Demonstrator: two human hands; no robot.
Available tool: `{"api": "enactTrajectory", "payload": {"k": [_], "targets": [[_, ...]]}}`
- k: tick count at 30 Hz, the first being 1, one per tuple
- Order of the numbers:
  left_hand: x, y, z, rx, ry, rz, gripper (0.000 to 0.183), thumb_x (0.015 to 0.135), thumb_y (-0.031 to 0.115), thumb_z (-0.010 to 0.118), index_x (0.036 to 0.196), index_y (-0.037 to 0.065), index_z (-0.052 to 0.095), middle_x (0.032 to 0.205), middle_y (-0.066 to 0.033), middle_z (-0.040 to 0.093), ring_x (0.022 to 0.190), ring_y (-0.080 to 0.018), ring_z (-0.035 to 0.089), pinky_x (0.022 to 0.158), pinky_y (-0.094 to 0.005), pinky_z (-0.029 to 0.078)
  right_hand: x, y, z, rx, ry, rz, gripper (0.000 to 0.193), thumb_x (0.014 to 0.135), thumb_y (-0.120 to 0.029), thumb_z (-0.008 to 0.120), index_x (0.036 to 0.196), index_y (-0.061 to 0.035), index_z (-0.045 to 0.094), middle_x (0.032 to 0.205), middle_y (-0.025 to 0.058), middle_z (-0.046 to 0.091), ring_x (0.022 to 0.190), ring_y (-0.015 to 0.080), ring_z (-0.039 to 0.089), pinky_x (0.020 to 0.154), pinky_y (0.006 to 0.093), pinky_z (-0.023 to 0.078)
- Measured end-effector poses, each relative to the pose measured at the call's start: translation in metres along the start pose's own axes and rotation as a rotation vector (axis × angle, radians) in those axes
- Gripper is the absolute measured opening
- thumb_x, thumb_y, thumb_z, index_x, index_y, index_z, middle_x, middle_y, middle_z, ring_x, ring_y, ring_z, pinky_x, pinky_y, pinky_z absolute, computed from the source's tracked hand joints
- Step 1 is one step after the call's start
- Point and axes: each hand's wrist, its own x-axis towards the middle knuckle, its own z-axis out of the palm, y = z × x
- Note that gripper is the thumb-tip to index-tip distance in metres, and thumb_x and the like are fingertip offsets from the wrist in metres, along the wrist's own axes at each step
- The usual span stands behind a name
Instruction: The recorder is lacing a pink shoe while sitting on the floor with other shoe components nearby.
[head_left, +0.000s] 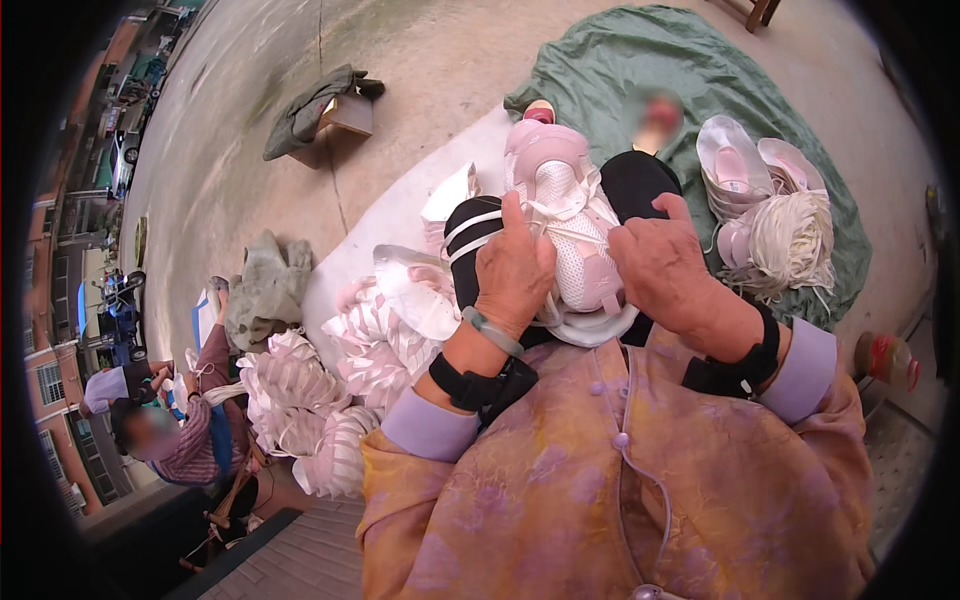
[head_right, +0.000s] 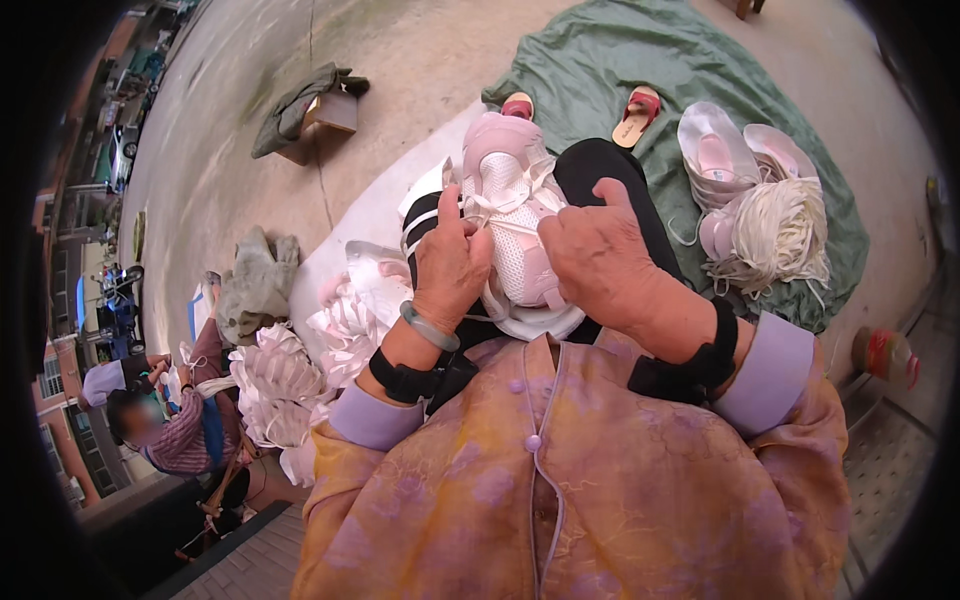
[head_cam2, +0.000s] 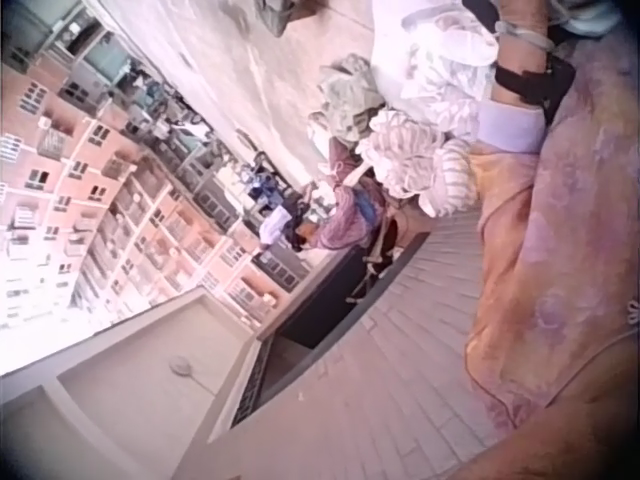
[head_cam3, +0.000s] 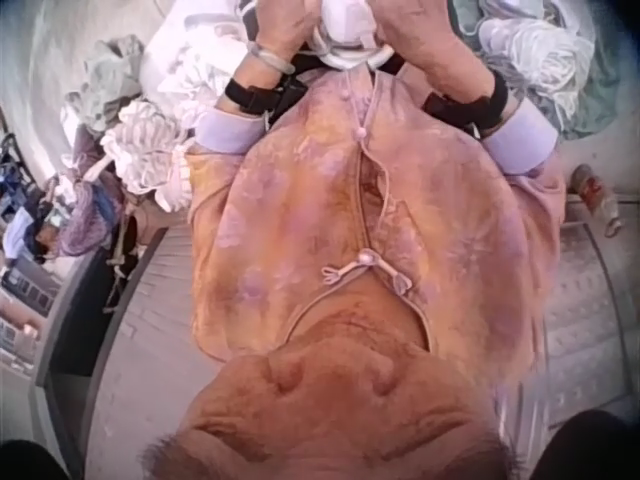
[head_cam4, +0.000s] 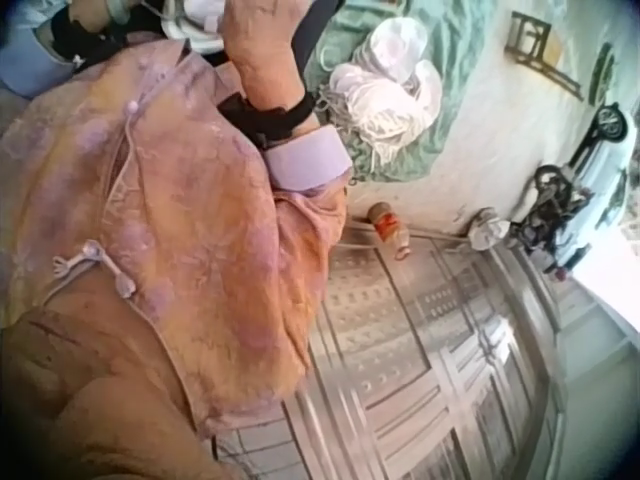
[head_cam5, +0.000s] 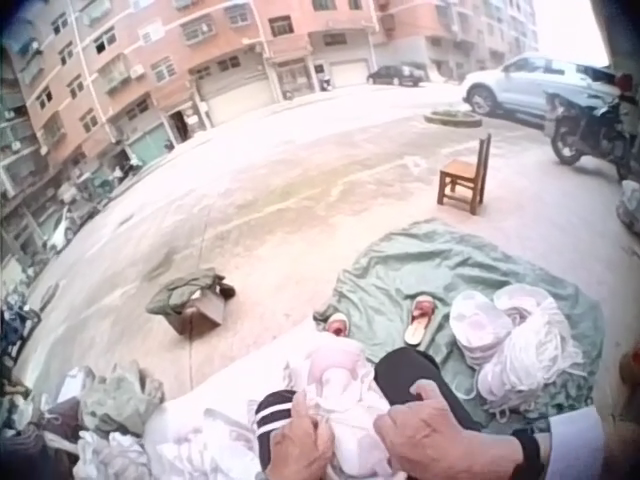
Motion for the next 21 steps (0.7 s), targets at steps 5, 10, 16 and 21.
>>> {"api": "enactTrajectory", "payload": {"k": [5, 10, 16, 21], "targets": [[-0.006, 0.004, 0.002, -0.080, 0.078, -0.069, 0.061, 0.080, 0.013, 0.055, 0.130, -0.009, 0.029, 0.074, -0.0203, 0.061, 0.067, -0.0355, 0.061, 0.063, -0.0426, 0.048, -0.163, 0.114, -0.009, -0.058, -0.056, 0.503, 0.013, 0.080, -0.012, 0.056, 0.073, -0.0059, 0.048, 0.067, 0.0142, 0.053, 0.067, 0.0346, 0.053, 0.068, 0.0429, 0.037], [-0.009, -0.001, 0.014, -0.095, 0.183, -0.015, 0.066, 0.081, 0.018, 0.059, 0.134, -0.007, 0.027, 0.079, -0.0142, 0.063, 0.063, -0.0288, 0.061, 0.063, -0.0368, 0.049, -0.286, 0.194, 0.014, -0.161, -0.106, 0.836, 0.013, 0.079, -0.014, 0.059, 0.078, -0.0059, 0.049, 0.068, 0.0146, 0.054, 0.069, 0.0361, 0.054, 0.063, 0.0453, 0.038], [0.005, 0.005, -0.004, 0.043, 0.201, 0.006, 0.050, 0.081, 0.015, 0.062, 0.126, 0.001, 0.046, 0.093, -0.0153, 0.057, 0.082, -0.0275, 0.058, 0.074, -0.0348, 0.047, -0.125, 0.117, -0.008, 0.127, -0.058, 0.382, 0.012, 0.072, -0.006, 0.061, 0.080, -0.0059, 0.052, 0.081, 0.0102, 0.056, 0.078, 0.0296, 0.055, 0.067, 0.0400, 0.039], [0.025, -0.002, -0.012, 0.199, 0.197, 0.407, 0.024, 0.074, 0.010, 0.061, 0.098, 0.006, 0.059, 0.094, -0.0169, 0.054, 0.082, -0.0339, 0.056, 0.071, -0.0408, 0.045, -0.033, 0.062, 0.005, 0.413, 0.223, 0.069, 0.021, 0.071, -0.005, 0.063, 0.091, -0.0060, 0.058, 0.088, 0.0090, 0.058, 0.086, 0.0286, 0.055, 0.079, 0.0380, 0.040]]}}
